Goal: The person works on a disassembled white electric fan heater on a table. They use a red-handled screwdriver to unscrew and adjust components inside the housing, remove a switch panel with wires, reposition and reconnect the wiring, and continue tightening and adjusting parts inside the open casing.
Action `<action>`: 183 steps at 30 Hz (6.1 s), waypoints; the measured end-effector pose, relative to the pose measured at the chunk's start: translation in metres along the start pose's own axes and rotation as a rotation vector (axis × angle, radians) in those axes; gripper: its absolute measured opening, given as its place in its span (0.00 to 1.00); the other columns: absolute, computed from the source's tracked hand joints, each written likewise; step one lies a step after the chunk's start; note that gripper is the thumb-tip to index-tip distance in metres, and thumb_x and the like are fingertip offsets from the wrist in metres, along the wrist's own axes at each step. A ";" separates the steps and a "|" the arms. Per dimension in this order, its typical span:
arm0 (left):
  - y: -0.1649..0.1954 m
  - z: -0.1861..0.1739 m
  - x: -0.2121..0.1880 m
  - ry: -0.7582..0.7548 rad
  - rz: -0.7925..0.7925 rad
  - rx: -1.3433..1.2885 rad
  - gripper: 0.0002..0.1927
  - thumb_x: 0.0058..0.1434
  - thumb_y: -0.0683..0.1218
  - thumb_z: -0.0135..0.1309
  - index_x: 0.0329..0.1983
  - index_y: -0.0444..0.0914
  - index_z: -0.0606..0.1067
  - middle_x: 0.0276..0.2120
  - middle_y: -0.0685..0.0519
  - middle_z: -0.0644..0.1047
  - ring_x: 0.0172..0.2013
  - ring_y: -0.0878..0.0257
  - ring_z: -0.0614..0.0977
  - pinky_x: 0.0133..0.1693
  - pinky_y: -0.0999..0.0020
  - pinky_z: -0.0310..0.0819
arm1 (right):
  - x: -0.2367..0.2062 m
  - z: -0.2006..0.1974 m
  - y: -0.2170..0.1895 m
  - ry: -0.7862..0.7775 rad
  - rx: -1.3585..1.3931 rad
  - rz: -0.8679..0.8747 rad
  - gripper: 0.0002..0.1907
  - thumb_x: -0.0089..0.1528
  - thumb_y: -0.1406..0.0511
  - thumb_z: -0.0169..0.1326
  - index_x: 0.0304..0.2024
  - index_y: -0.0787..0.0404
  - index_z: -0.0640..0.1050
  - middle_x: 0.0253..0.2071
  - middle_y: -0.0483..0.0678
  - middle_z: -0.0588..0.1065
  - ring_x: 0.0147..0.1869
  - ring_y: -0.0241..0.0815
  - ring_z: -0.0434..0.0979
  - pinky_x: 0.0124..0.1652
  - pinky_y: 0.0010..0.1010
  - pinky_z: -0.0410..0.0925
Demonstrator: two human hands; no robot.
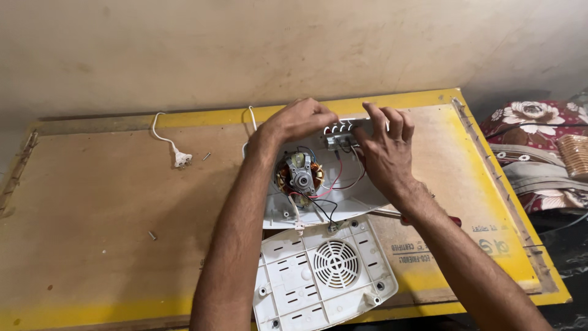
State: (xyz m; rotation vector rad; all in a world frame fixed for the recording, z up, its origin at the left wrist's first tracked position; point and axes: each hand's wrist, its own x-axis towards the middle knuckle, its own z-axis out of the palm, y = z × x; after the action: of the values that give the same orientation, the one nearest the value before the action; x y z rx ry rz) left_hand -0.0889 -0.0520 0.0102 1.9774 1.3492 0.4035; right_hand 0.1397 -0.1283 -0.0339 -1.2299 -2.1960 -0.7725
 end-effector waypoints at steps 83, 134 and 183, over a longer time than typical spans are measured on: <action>0.009 0.011 -0.019 0.143 0.153 0.506 0.23 0.56 0.57 0.61 0.57 0.56 0.80 0.45 0.48 0.83 0.48 0.50 0.83 0.54 0.51 0.75 | -0.120 -0.047 0.107 -0.674 0.360 0.448 0.06 0.63 0.66 0.60 0.40 0.59 0.86 0.39 0.51 0.82 0.44 0.51 0.83 0.46 0.39 0.74; 0.008 0.018 -0.006 0.158 0.189 0.471 0.27 0.50 0.60 0.65 0.56 0.56 0.79 0.43 0.49 0.83 0.46 0.50 0.83 0.51 0.51 0.76 | 0.003 0.002 0.023 -0.109 0.126 0.028 0.08 0.60 0.57 0.67 0.31 0.52 0.85 0.76 0.51 0.64 0.85 0.59 0.44 0.75 0.64 0.33; 0.004 0.016 -0.007 0.141 0.194 0.478 0.25 0.53 0.57 0.63 0.57 0.59 0.79 0.42 0.49 0.84 0.44 0.50 0.84 0.50 0.52 0.77 | -0.006 0.018 0.006 -0.053 -0.125 0.039 0.11 0.68 0.60 0.61 0.31 0.53 0.82 0.77 0.57 0.66 0.86 0.62 0.44 0.74 0.67 0.24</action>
State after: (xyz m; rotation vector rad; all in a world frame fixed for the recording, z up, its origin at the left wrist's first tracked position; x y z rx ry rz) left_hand -0.0791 -0.0650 0.0026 2.5268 1.4445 0.3348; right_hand 0.1456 -0.1172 -0.0491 -1.3645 -2.1873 -0.8828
